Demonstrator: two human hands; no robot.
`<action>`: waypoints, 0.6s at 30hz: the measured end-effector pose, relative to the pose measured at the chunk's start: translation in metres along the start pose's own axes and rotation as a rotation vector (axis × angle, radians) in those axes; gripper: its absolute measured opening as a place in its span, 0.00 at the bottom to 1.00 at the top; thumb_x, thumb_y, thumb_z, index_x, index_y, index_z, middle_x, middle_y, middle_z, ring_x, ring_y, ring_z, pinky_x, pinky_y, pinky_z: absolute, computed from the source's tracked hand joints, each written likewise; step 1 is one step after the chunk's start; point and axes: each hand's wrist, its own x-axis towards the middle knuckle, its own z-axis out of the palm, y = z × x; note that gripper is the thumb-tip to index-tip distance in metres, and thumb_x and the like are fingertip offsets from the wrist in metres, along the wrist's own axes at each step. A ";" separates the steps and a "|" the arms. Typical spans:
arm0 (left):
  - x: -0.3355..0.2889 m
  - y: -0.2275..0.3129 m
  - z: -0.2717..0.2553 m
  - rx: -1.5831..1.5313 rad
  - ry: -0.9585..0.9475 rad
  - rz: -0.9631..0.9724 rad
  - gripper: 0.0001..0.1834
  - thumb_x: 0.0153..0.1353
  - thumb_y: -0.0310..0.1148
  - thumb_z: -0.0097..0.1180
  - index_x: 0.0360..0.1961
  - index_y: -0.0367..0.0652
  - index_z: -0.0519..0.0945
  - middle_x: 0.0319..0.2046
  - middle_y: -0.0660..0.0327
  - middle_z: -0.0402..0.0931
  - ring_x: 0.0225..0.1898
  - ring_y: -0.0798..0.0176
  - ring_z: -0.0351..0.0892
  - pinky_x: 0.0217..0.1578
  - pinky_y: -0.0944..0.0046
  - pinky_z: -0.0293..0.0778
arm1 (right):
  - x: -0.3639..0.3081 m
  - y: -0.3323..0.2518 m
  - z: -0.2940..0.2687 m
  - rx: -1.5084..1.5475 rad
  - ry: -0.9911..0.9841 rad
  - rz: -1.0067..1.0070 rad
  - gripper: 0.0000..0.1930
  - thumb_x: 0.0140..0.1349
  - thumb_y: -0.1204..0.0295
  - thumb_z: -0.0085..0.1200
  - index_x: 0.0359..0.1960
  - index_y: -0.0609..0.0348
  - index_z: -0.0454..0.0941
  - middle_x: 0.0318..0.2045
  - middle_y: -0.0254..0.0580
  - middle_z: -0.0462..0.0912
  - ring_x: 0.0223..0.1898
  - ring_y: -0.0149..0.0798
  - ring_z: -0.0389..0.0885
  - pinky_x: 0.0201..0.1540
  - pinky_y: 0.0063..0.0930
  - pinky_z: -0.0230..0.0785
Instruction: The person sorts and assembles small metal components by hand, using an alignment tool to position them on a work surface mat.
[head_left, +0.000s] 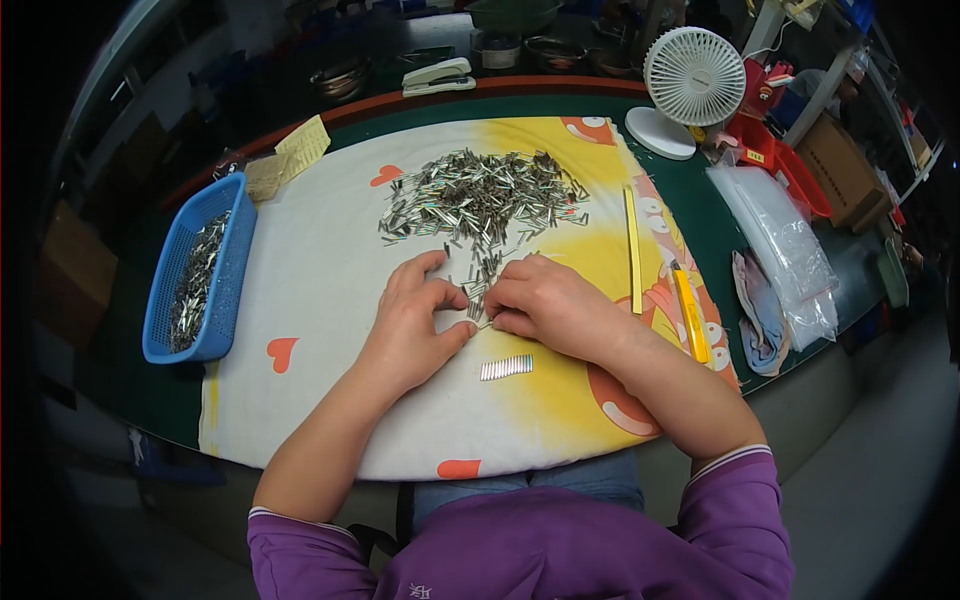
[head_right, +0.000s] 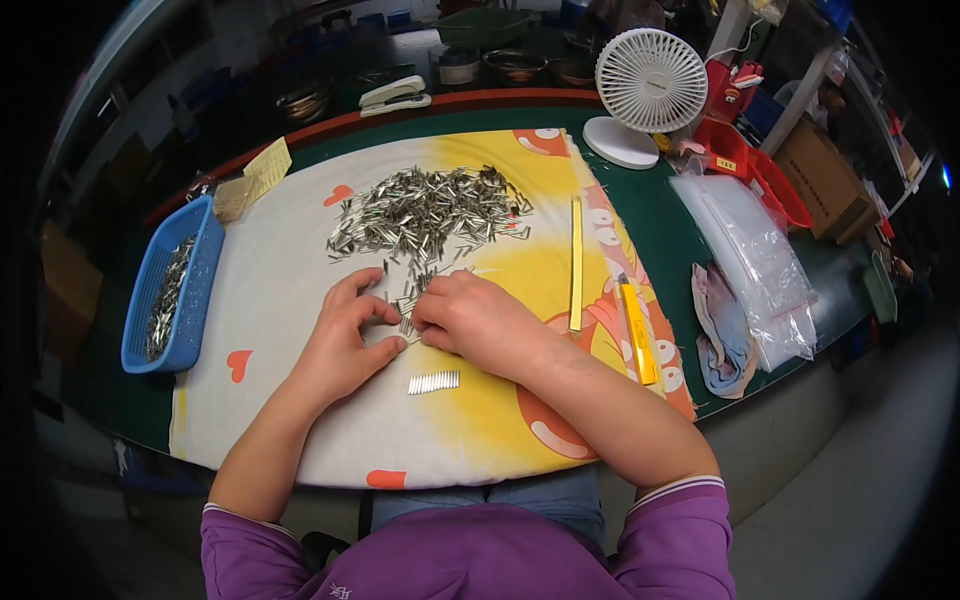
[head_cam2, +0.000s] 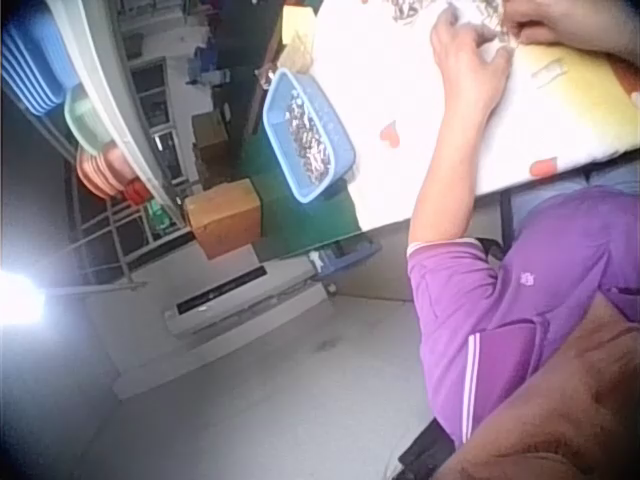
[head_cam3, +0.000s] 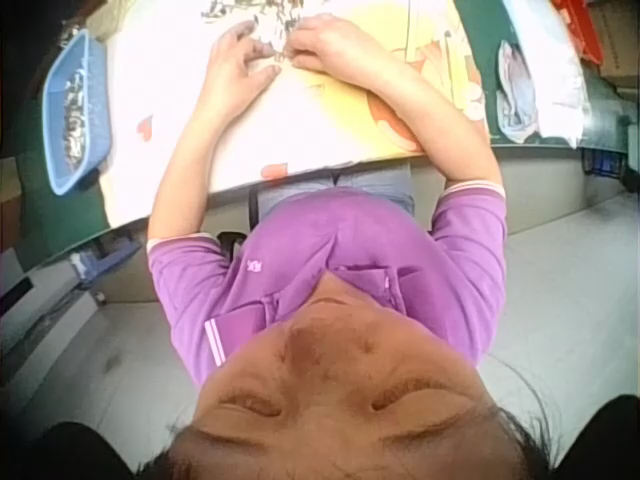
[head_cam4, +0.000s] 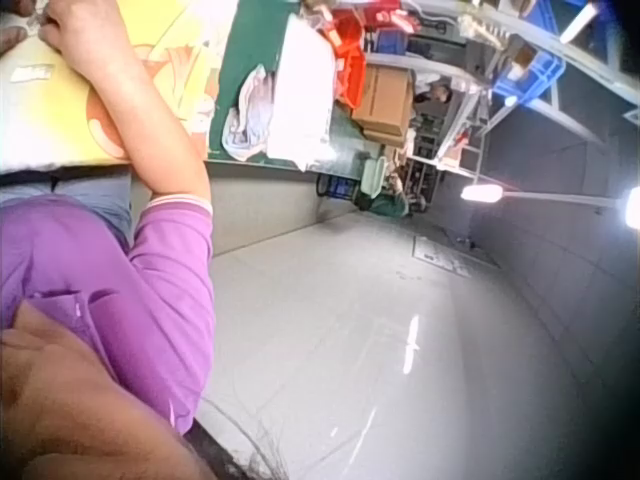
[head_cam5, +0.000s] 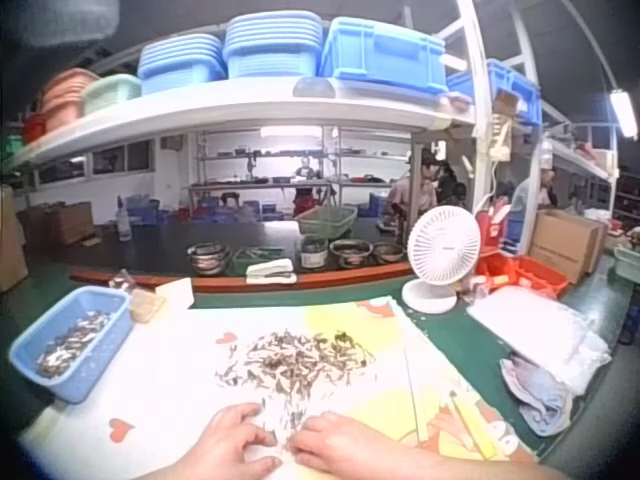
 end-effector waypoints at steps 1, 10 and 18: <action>0.000 0.000 0.000 -0.001 0.002 0.003 0.13 0.47 0.31 0.69 0.35 0.41 0.81 0.62 0.47 0.64 0.65 0.44 0.59 0.64 0.52 0.59 | 0.000 0.000 0.000 0.007 -0.019 0.000 0.07 0.55 0.71 0.60 0.35 0.55 0.80 0.33 0.41 0.78 0.41 0.48 0.76 0.45 0.39 0.70; -0.001 0.001 -0.001 -0.003 0.000 0.010 0.12 0.49 0.29 0.65 0.36 0.42 0.80 0.62 0.46 0.63 0.65 0.43 0.60 0.64 0.52 0.59 | 0.001 -0.004 0.008 0.049 0.047 0.007 0.08 0.54 0.72 0.61 0.36 0.56 0.80 0.33 0.40 0.79 0.40 0.48 0.77 0.45 0.39 0.70; -0.001 0.002 -0.004 -0.009 -0.015 0.006 0.12 0.50 0.29 0.64 0.37 0.42 0.80 0.62 0.46 0.63 0.66 0.43 0.59 0.64 0.51 0.58 | 0.002 -0.004 0.007 -0.005 0.034 -0.037 0.07 0.55 0.71 0.61 0.36 0.55 0.79 0.33 0.40 0.77 0.40 0.47 0.76 0.43 0.39 0.70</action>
